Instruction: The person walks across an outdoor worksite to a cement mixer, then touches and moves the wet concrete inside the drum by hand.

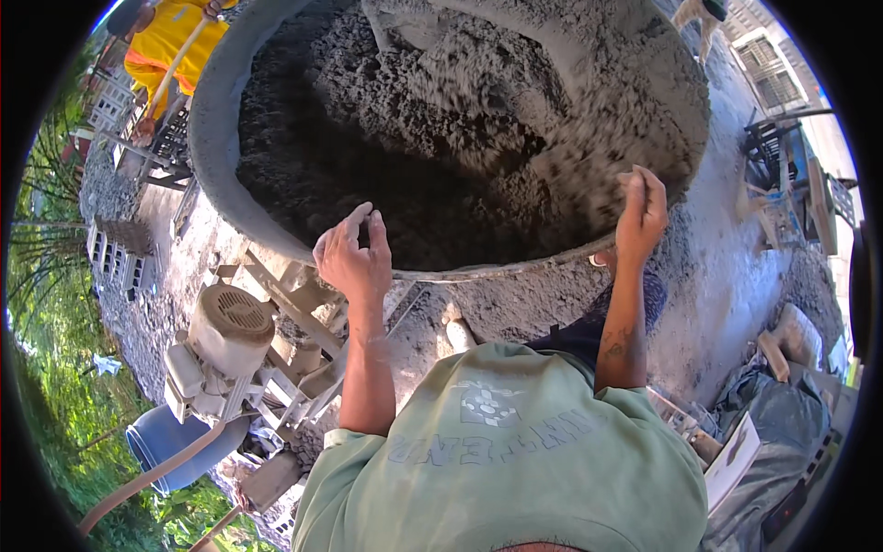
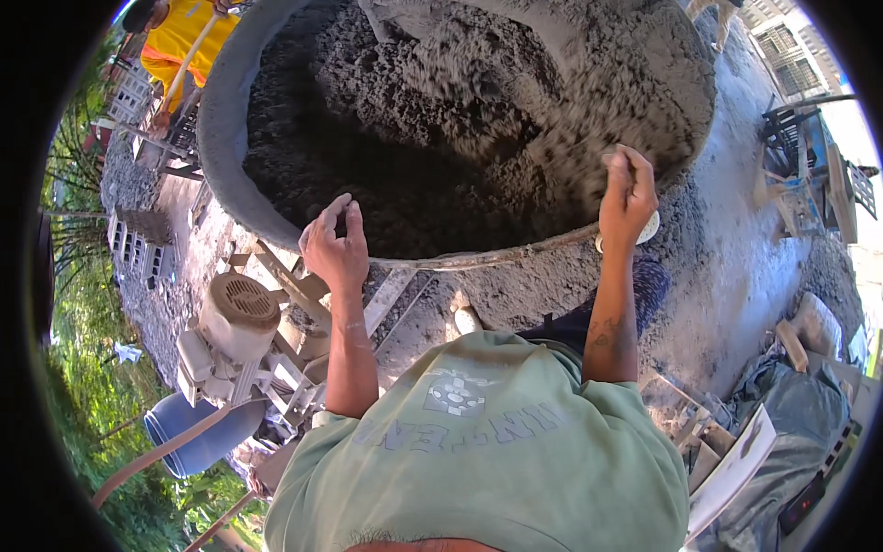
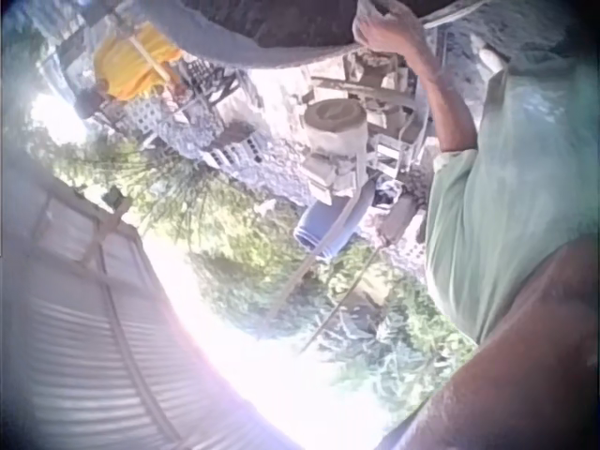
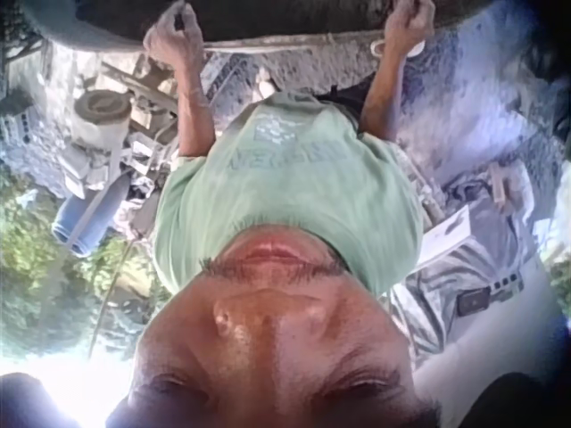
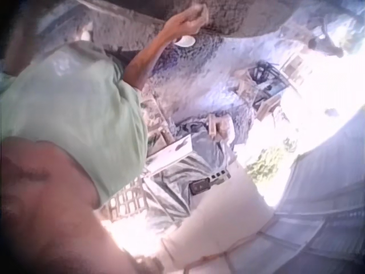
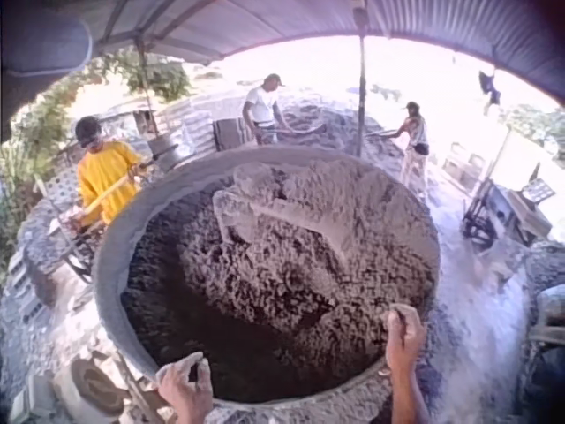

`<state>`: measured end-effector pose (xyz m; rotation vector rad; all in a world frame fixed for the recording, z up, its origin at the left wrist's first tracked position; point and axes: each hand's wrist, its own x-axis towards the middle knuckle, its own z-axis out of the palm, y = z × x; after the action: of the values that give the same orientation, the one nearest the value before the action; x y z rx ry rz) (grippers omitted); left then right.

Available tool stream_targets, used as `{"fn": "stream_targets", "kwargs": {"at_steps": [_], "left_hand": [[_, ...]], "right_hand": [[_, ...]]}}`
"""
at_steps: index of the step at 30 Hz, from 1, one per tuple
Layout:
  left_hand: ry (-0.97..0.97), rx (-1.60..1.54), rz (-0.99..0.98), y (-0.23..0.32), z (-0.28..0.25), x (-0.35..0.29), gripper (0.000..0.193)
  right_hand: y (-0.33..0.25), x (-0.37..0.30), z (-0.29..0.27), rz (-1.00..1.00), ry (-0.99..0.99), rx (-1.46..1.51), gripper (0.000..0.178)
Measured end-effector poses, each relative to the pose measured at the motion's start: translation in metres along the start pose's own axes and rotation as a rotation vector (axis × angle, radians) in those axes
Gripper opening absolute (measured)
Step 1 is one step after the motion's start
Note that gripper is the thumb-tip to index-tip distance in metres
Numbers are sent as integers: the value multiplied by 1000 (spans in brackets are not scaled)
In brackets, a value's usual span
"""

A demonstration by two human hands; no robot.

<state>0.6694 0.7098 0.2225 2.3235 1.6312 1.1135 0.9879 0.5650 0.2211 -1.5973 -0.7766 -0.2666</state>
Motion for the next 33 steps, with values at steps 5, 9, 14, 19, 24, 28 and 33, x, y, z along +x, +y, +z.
{"fn": "stream_targets", "kwargs": {"at_steps": [5, 9, 14, 19, 24, 28, 33], "left_hand": [[-60, 81, -61, 2, 0, 3, 16], [-74, 73, -96, 6, -1, 2, 15], [-72, 77, -93, 8, 0, 1, 16], [-103, 74, -134, 8, -3, 4, 16], [-111, 92, -126, 7, -2, 1, 17], [-114, 107, -119, 8, -2, 1, 17], [-105, 72, -106, 11, -2, 0, 17]], "right_hand": [[-9, 2, 1, -131, -59, -230, 18], [-11, 3, 0, -12, -108, -212, 17], [-3, 4, 0, -26, -92, -134, 17], [-6, 4, 0, -42, -104, -129, 14], [-13, 4, -1, -43, -105, -129, 13], [-12, 3, -5, 5, -119, -155, 14], [-3, 2, -4, -61, -95, -110, 15]]}}
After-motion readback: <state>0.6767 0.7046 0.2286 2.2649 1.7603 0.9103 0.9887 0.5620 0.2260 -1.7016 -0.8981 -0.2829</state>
